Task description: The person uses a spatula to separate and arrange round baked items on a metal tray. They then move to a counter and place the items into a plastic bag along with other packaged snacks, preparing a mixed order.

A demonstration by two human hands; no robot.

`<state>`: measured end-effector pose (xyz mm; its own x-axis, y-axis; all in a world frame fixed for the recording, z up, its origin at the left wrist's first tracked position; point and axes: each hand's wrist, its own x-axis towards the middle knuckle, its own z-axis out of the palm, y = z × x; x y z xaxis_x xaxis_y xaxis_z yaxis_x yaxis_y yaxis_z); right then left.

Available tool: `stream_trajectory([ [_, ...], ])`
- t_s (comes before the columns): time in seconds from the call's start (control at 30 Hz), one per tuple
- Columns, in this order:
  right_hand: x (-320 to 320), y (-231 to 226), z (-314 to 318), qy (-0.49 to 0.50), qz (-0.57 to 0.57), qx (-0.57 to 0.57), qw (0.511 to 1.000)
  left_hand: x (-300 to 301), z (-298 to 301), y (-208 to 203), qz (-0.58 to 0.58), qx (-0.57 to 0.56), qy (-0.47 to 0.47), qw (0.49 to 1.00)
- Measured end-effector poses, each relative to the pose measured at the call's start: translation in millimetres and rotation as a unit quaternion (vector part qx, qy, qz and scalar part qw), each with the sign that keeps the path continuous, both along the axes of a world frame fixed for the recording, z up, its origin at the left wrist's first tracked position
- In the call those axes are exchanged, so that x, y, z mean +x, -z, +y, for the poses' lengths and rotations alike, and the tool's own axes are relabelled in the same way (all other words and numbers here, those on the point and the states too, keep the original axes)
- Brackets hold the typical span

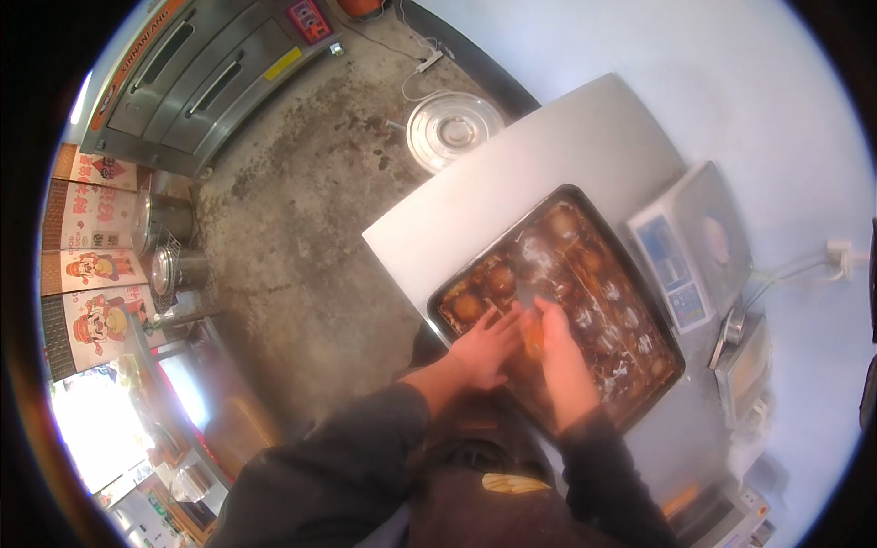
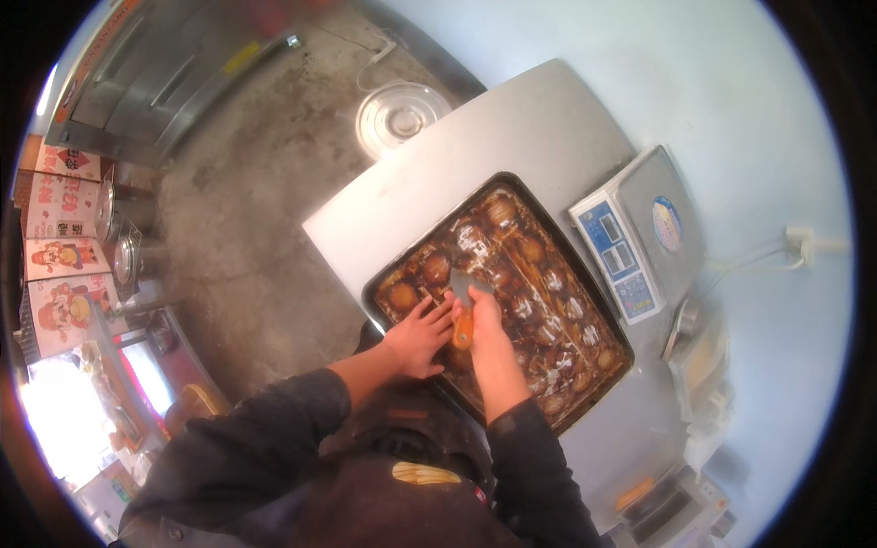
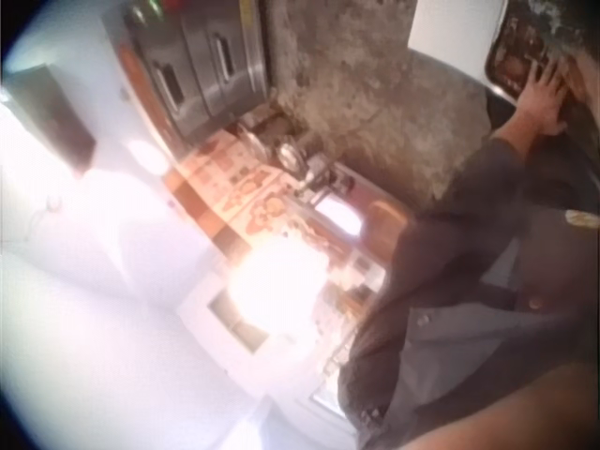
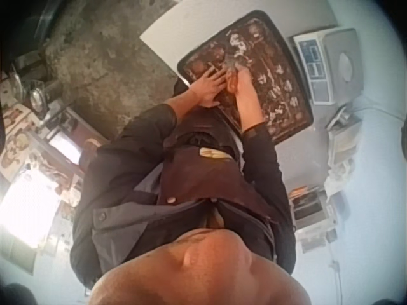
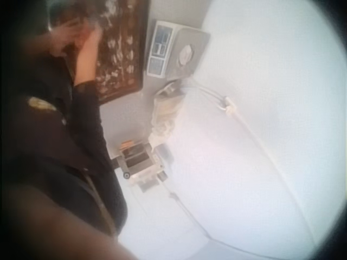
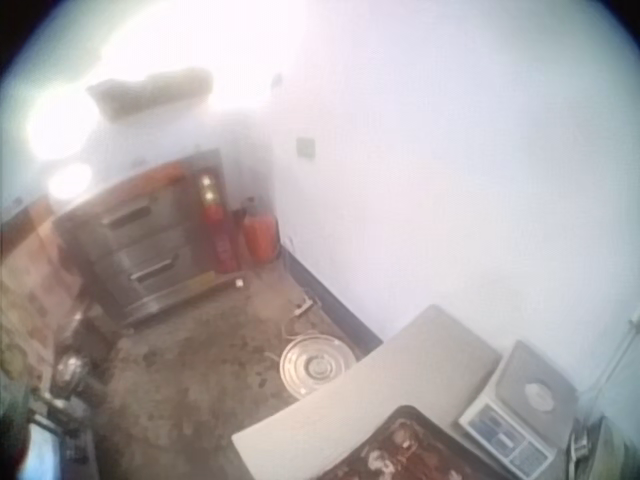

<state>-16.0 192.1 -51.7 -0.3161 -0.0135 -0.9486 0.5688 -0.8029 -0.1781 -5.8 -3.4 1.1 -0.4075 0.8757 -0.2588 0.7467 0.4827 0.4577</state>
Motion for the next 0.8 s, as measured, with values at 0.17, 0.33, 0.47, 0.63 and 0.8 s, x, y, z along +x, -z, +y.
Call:
stream_trajectory([
  [0.17,-86,1,26,0.042,0.005,-0.081,0.996,-8,6,-7,-0.042,0.002,0.000,0.999],
  [0.33,-50,7,4,0.081,0.013,-0.007,0.997,-4,5,-1,-0.049,0.004,-0.002,0.999],
  [0.47,-24,-3,-11,0.041,0.009,0.012,0.999,-5,4,-2,-0.043,-0.026,0.013,0.999],
  [0.63,-79,-5,9,0.045,-0.021,-0.055,0.997,2,3,0,0.000,0.018,0.001,1.000],
  [0.8,-45,5,-8,0.067,-0.003,0.023,0.997,0,4,-4,-0.036,0.014,-0.002,0.999],
])
